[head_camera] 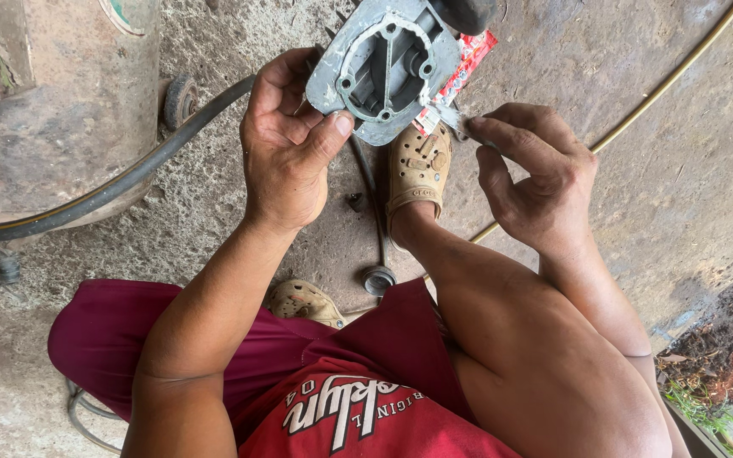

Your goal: The person sits on the floor and works on a small motor or pump assembly. They handle small metal parts, use a wrench to tighten components, and apply sealant from a tube onto a metal housing using a small tool.

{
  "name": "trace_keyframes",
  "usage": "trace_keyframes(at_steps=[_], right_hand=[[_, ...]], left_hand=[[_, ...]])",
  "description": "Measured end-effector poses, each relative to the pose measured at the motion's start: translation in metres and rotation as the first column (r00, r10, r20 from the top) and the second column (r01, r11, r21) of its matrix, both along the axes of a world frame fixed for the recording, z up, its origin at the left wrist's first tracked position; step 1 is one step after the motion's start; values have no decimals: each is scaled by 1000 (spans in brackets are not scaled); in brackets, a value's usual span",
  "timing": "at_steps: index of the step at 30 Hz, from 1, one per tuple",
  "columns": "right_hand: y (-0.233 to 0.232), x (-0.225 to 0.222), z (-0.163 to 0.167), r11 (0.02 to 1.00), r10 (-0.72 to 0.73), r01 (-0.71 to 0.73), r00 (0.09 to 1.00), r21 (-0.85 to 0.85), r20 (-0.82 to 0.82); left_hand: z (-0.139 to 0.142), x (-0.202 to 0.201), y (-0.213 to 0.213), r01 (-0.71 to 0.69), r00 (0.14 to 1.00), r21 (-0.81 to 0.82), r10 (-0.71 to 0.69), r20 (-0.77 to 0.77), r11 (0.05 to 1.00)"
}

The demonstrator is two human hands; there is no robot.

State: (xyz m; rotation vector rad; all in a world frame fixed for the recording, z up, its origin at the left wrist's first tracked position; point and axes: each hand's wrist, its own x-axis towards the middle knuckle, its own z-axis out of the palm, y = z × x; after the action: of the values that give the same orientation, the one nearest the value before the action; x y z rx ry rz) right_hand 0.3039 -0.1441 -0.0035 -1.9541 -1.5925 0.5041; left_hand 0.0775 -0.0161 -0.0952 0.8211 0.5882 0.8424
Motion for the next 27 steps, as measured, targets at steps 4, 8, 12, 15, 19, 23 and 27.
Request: trace_keyframes(at_steps=[4, 8, 12, 15, 19, 23, 27], right_hand=[[-1, -1, -1, 1000, 15, -15, 1000, -3, 4], [-3, -1, -3, 1000, -19, 19, 1000, 16, 15], [-3, 0, -3, 999, -24, 25, 999, 25, -29], [-3, 0, -2, 1000, -10, 10, 1000, 6, -1], [-3, -1, -1, 1000, 4, -4, 1000, -1, 29], [-2, 0, -2, 1000, -5, 5, 1000, 0, -20], [-1, 0, -5, 1000, 19, -19, 1000, 1, -19]], left_hand=[[1, -1, 0, 0, 1000, 22, 1, -13, 1000], [1, -1, 0, -3, 1000, 21, 3, -5, 1000], [1, -1, 1, -9, 1000, 11, 9, 21, 1000], [1, -1, 0, -4, 1000, -1, 4, 24, 1000], [2, -1, 0, 4, 1000, 0, -4, 7, 1000], [1, 0, 0, -7, 1000, 5, 7, 8, 1000], [1, 0, 0, 1, 1000, -6, -1, 21, 1000]])
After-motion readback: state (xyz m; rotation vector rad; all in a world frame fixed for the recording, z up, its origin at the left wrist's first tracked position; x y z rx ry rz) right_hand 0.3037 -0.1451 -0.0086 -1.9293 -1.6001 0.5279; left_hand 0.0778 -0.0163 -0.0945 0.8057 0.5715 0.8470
